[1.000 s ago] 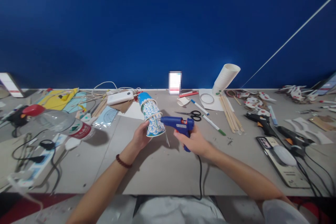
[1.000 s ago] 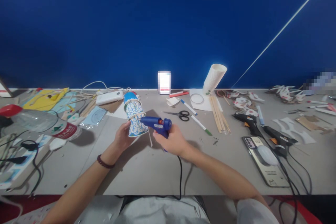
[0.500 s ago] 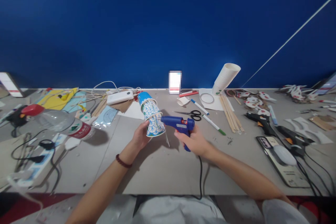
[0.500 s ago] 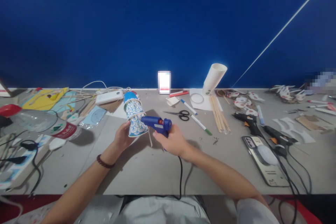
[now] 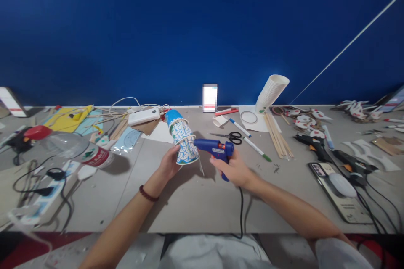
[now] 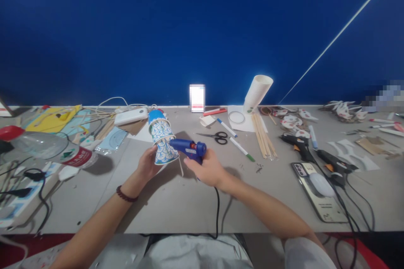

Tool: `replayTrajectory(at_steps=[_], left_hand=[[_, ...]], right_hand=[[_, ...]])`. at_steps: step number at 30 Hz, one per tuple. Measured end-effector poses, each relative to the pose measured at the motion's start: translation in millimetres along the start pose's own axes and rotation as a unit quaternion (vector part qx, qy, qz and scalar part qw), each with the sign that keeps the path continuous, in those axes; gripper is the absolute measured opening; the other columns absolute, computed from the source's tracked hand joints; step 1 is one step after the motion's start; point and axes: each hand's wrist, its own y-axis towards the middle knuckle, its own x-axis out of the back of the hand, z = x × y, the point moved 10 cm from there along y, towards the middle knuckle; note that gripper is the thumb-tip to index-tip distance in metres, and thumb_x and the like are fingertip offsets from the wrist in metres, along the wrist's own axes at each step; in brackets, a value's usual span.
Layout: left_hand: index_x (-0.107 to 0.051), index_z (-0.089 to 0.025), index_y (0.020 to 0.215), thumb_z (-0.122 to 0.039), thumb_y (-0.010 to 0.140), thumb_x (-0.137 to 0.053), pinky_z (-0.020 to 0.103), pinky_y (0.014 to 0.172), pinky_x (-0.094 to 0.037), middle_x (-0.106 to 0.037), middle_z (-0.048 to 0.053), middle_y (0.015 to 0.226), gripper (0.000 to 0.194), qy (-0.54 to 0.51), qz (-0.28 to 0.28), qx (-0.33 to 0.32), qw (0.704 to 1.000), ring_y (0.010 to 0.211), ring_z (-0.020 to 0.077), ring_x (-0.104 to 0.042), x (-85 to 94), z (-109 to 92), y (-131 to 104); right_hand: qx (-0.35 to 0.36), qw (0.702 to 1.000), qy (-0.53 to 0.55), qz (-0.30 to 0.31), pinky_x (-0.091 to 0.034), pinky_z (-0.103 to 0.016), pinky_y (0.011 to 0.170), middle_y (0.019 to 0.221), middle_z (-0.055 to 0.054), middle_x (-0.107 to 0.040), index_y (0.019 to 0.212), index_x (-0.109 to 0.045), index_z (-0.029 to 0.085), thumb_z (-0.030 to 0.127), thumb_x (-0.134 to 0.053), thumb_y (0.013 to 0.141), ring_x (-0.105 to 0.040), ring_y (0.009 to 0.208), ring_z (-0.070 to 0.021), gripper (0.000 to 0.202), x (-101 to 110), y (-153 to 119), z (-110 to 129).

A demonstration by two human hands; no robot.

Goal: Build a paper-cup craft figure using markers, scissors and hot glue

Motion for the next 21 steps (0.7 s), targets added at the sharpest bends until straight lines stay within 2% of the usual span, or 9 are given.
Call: replayTrajectory(at_steps=[9,16,21], left_hand=[[-0.067,-0.012,0.105,-0.033,0.069,-0.07,0.052,0.101,-0.043,-0.073,0.012,0.099,0.042,-0.006,0.035,0.006,0.999,0.102,0.0347,-0.066,-7.5,0.5,-0.4],[-0.067,-0.013,0.106,-0.032,0.07,-0.069,0.05,0.1,-0.044,-0.074,0.01,0.098,0.04,-0.013,0.033,0.003,0.999,0.097,0.0314,-0.068,-7.6,-0.3,-0.5],[-0.068,-0.014,0.101,-0.031,0.067,-0.072,0.046,0.097,-0.047,-0.074,0.008,0.096,0.038,-0.023,0.004,-0.003,1.0,0.09,0.0283,-0.069,-4.1,-2.5,-0.4]], right_hand=[[-0.009,1.0,0.015,-0.003,-0.041,-0.022,0.042,0.046,0.006,-0.048,0.072,-0.059,0.019,0.036,-0.063,0.079,-0.045,0.041,-0.0102,0.018,-0.5,-0.6,1.9],[-0.018,1.0,0.024,0.002,-0.041,-0.022,0.042,0.045,0.006,-0.049,0.074,-0.06,0.019,0.036,-0.064,0.078,-0.047,0.039,-0.0106,0.018,-2.1,-1.1,-1.7],[-0.024,0.999,0.028,-0.001,-0.041,-0.022,0.042,0.045,0.006,-0.048,0.074,-0.06,0.019,0.036,-0.064,0.077,-0.046,0.039,-0.0104,0.018,-2.5,-1.8,-2.1]])
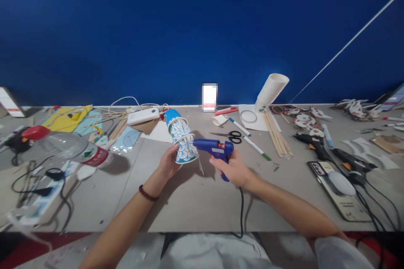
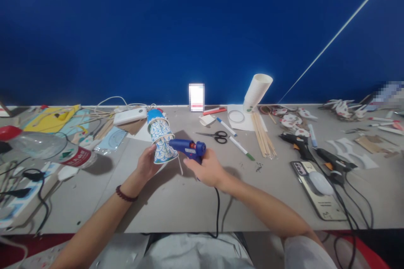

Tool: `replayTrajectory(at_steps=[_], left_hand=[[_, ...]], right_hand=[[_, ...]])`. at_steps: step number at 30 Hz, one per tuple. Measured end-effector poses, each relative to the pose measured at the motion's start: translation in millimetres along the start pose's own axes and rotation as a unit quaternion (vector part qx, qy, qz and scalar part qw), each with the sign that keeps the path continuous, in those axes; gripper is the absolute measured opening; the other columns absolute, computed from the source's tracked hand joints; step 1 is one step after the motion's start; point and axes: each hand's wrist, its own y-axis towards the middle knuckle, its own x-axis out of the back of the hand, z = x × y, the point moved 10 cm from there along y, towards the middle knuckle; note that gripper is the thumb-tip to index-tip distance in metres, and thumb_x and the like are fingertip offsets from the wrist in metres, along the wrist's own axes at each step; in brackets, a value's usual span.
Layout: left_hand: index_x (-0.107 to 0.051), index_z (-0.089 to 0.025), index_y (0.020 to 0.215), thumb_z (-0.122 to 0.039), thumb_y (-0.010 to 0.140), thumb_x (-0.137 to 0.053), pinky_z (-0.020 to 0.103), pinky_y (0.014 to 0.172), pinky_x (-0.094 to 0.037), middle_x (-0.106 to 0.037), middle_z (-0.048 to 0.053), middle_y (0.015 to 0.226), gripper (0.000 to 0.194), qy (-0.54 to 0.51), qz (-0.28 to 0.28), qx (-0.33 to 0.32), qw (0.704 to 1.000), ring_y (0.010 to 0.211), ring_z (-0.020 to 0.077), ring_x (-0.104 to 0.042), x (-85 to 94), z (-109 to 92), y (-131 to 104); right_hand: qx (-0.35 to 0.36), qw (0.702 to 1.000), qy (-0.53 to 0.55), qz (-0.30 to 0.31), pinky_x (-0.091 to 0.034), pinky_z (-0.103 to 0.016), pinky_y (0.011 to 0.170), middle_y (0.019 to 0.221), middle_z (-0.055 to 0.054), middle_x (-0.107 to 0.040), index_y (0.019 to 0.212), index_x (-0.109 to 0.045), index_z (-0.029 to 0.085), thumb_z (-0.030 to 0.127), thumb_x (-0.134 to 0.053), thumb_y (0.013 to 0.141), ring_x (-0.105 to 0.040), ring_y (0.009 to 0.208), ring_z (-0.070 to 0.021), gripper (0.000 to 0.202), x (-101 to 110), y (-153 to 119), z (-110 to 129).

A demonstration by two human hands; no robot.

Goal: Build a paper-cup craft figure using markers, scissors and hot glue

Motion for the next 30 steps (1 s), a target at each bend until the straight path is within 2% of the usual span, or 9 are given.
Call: replayTrajectory(at_steps=[9,15,26,30], left_hand=[[-0.065,-0.014,0.112,-0.03,0.07,-0.069,0.043,0.095,-0.047,-0.073,0.009,0.101,0.045,0.013,-0.005,-0.008,1.0,0.096,0.0289,-0.068,2.3,-2.3,-0.3],[-0.069,-0.013,0.099,-0.031,0.068,-0.071,0.042,0.089,-0.05,-0.074,0.009,0.098,0.036,0.005,-0.025,-0.007,1.0,0.092,0.0282,-0.069,3.2,-3.5,-0.8],[-0.064,-0.015,0.116,-0.034,0.072,-0.068,0.043,0.098,-0.046,-0.073,0.009,0.106,0.048,0.015,0.003,-0.011,1.0,0.107,0.0301,-0.064,-2.2,-6.1,-0.6],[-0.064,-0.015,0.115,-0.036,0.072,-0.068,0.044,0.098,-0.046,-0.073,0.009,0.106,0.048,0.016,0.007,-0.01,1.0,0.106,0.0308,-0.065,-4.8,-6.5,-1.6]], right_hand=[[-0.006,1.0,-0.018,0.003,-0.04,-0.022,0.042,0.046,0.005,-0.048,0.078,-0.064,0.018,0.036,-0.064,0.077,-0.045,0.041,-0.0106,0.018,0.1,-1.6,3.8],[0.011,1.0,-0.029,0.002,-0.04,-0.022,0.042,0.046,0.005,-0.049,0.079,-0.064,0.019,0.034,-0.063,0.077,-0.045,0.042,-0.0107,0.016,0.1,-2.0,7.0],[-0.008,1.0,-0.02,0.007,-0.04,-0.022,0.041,0.046,0.005,-0.048,0.071,-0.058,0.02,0.036,-0.064,0.075,-0.046,0.041,-0.0108,0.018,-2.0,-2.9,0.3],[-0.005,1.0,-0.025,-0.003,-0.039,-0.022,0.041,0.046,0.005,-0.048,0.071,-0.058,0.02,0.035,-0.064,0.075,-0.045,0.042,-0.0106,0.017,-0.1,-3.2,1.9]])
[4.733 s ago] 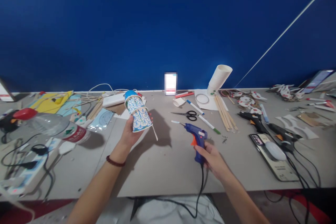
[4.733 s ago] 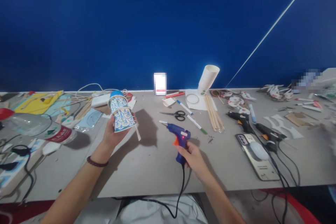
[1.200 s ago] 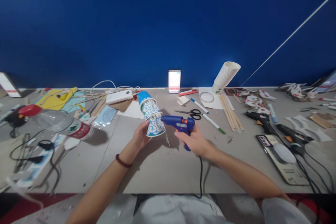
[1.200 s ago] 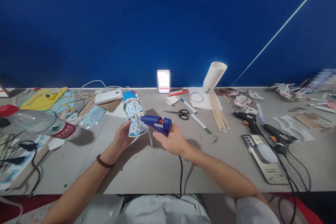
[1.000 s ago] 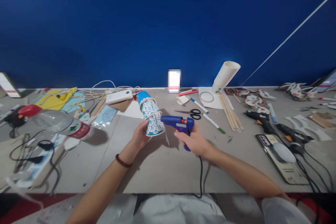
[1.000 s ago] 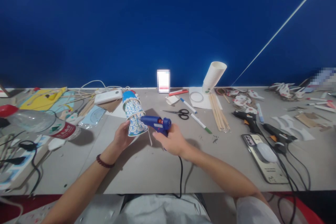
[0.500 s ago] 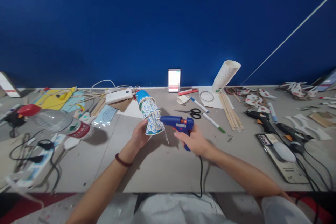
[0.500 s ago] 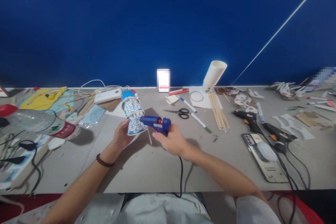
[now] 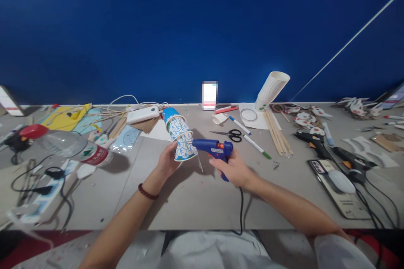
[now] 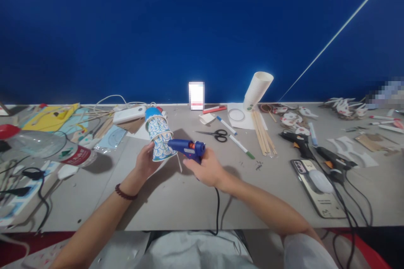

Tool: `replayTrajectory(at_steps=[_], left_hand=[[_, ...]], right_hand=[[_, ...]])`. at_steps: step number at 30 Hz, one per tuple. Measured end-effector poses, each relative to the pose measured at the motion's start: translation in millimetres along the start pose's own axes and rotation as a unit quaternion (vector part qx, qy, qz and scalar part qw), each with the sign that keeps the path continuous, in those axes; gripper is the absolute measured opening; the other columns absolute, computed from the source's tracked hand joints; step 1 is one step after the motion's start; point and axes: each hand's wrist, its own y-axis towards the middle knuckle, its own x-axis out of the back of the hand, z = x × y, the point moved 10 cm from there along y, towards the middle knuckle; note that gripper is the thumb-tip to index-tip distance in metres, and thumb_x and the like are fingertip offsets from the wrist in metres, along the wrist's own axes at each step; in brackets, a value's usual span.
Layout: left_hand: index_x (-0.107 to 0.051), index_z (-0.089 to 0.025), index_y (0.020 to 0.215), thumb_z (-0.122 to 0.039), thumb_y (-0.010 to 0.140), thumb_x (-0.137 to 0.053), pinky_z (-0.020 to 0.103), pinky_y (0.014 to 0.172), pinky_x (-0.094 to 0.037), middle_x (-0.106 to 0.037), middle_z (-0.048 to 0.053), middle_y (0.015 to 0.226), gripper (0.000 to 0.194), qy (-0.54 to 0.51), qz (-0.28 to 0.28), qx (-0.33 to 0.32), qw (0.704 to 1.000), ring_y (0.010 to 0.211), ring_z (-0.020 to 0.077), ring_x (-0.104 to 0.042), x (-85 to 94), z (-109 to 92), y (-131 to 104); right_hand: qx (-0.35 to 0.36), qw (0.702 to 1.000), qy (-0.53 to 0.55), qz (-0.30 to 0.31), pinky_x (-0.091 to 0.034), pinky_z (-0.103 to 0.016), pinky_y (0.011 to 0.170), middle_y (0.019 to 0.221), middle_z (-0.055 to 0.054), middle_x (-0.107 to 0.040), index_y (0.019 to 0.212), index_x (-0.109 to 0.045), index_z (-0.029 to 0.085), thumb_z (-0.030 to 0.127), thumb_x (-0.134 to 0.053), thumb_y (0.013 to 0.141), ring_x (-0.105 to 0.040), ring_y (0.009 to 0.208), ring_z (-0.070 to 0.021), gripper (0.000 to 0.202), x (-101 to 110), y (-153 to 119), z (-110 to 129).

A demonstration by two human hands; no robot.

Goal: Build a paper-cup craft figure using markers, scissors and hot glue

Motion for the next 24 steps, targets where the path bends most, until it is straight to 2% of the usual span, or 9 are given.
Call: replayTrajectory(at_steps=[6,12,24], left_hand=[[-0.067,-0.014,0.11,-0.034,0.071,-0.068,0.044,0.098,-0.047,-0.073,0.01,0.106,0.044,0.0,-0.017,-0.002,1.0,0.105,0.0303,-0.065,1.5,-0.6,-0.1],[-0.069,-0.012,0.106,-0.037,0.071,-0.067,0.045,0.098,-0.046,-0.073,0.012,0.105,0.043,0.008,0.001,-0.002,1.0,0.105,0.0318,-0.065,-4.4,-3.0,-1.1],[-0.067,-0.014,0.106,-0.038,0.07,-0.068,0.041,0.097,-0.047,-0.074,0.009,0.101,0.042,-0.01,0.0,-0.004,1.0,0.102,0.0282,-0.066,-2.4,-4.1,0.2]], right_hand=[[0.009,1.0,-0.004,0.006,-0.04,-0.022,0.043,0.046,0.006,-0.048,0.072,-0.058,0.019,0.033,-0.063,0.075,-0.045,0.042,-0.0105,0.015,-0.7,-0.3,0.9],[0.009,1.0,-0.006,-0.001,-0.04,-0.023,0.044,0.048,0.006,-0.049,0.073,-0.058,0.02,0.034,-0.063,0.076,-0.046,0.043,-0.0108,0.015,0.1,-0.9,-1.7],[0.039,0.999,-0.002,0.013,-0.039,-0.024,0.045,0.047,0.006,-0.048,0.071,-0.056,0.02,0.03,-0.062,0.077,-0.044,0.043,-0.0105,0.012,-2.9,-0.7,5.2]])
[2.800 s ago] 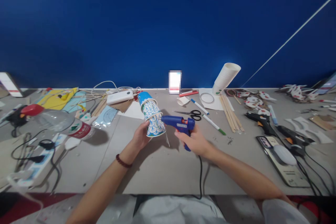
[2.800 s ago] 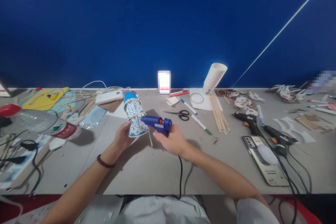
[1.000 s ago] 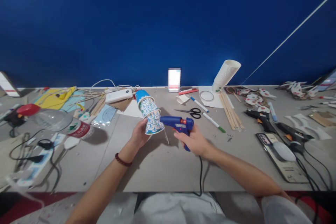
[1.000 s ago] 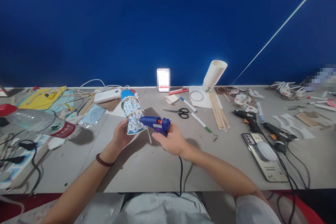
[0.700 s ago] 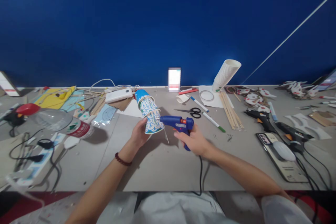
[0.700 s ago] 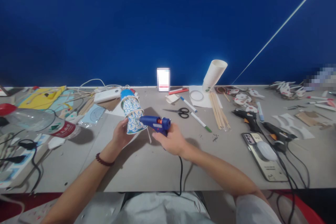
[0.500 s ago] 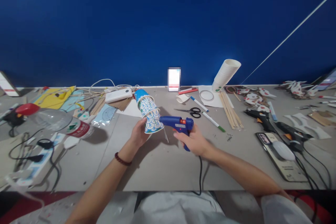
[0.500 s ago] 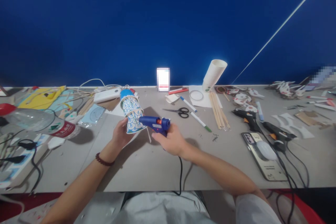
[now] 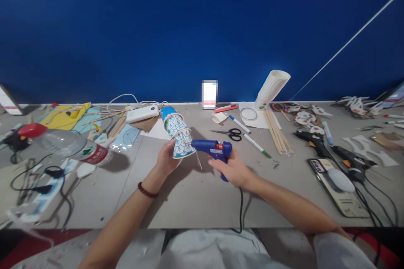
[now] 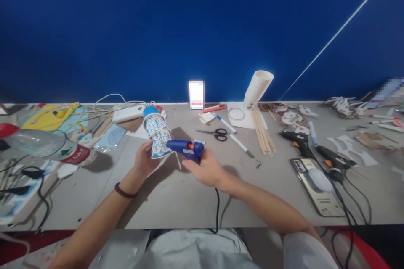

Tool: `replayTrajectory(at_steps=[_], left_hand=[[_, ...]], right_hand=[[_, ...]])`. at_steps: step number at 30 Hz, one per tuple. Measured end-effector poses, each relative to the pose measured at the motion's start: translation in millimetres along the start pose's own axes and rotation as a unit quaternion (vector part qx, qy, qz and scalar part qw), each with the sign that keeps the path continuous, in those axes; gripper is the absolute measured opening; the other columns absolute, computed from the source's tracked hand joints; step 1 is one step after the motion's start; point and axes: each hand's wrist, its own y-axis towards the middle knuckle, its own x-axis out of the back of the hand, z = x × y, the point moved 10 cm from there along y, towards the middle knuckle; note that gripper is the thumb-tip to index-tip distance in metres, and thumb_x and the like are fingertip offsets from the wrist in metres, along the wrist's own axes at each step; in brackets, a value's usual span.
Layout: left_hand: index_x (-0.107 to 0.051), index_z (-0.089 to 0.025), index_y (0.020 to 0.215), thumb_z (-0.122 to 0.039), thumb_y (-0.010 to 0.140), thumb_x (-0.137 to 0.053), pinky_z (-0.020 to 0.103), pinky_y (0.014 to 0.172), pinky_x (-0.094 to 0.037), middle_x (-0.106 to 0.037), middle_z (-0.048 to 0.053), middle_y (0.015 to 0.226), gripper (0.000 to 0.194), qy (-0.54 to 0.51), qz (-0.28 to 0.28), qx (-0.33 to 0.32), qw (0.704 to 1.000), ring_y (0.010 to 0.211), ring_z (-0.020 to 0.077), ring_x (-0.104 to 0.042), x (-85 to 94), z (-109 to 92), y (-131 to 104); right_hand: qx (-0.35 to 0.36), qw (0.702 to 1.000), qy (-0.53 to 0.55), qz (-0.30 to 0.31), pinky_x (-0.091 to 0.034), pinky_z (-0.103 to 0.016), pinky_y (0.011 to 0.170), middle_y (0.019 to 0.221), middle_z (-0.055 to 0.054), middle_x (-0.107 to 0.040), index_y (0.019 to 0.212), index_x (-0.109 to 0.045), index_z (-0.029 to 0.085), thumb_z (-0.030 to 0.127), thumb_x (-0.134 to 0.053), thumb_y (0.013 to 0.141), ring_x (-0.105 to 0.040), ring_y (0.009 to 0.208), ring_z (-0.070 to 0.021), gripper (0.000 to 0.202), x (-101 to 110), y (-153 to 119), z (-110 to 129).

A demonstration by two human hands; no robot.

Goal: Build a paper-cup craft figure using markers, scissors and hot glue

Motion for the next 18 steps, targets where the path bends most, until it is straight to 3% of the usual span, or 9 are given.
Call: replayTrajectory(at_steps=[7,13,18], left_hand=[[-0.065,-0.015,0.113,-0.036,0.073,-0.065,0.04,0.095,-0.048,-0.074,0.009,0.102,0.045,-0.003,-0.009,-0.007,1.0,0.101,0.028,-0.067,3.4,-1.5,0.9],[-0.07,-0.015,0.101,-0.036,0.07,-0.068,0.034,0.086,-0.054,-0.075,0.008,0.1,0.038,-0.025,-0.009,-0.015,1.0,0.095,0.0239,-0.069,1.2,-4.1,0.8],[-0.069,-0.016,0.101,-0.039,0.07,-0.07,0.037,0.09,-0.053,-0.075,0.008,0.1,0.038,-0.023,0.005,-0.02,1.0,0.097,0.0252,-0.069,-0.6,-5.5,1.0]], right_hand=[[0.004,1.0,-0.005,0.005,-0.039,-0.024,0.045,0.047,0.006,-0.047,0.066,-0.054,0.021,0.028,-0.061,0.076,-0.044,0.045,-0.0112,0.014,-1.8,-0.9,5.5],[0.011,1.0,-0.002,0.006,-0.039,-0.025,0.047,0.048,0.006,-0.047,0.07,-0.055,0.021,0.028,-0.061,0.076,-0.045,0.047,-0.0118,0.011,-3.6,-1.4,3.9],[0.0,1.0,-0.01,0.003,-0.038,-0.024,0.046,0.049,0.006,-0.046,0.069,-0.054,0.021,0.028,-0.062,0.076,-0.044,0.047,-0.0115,0.013,-4.3,-2.1,2.0]])
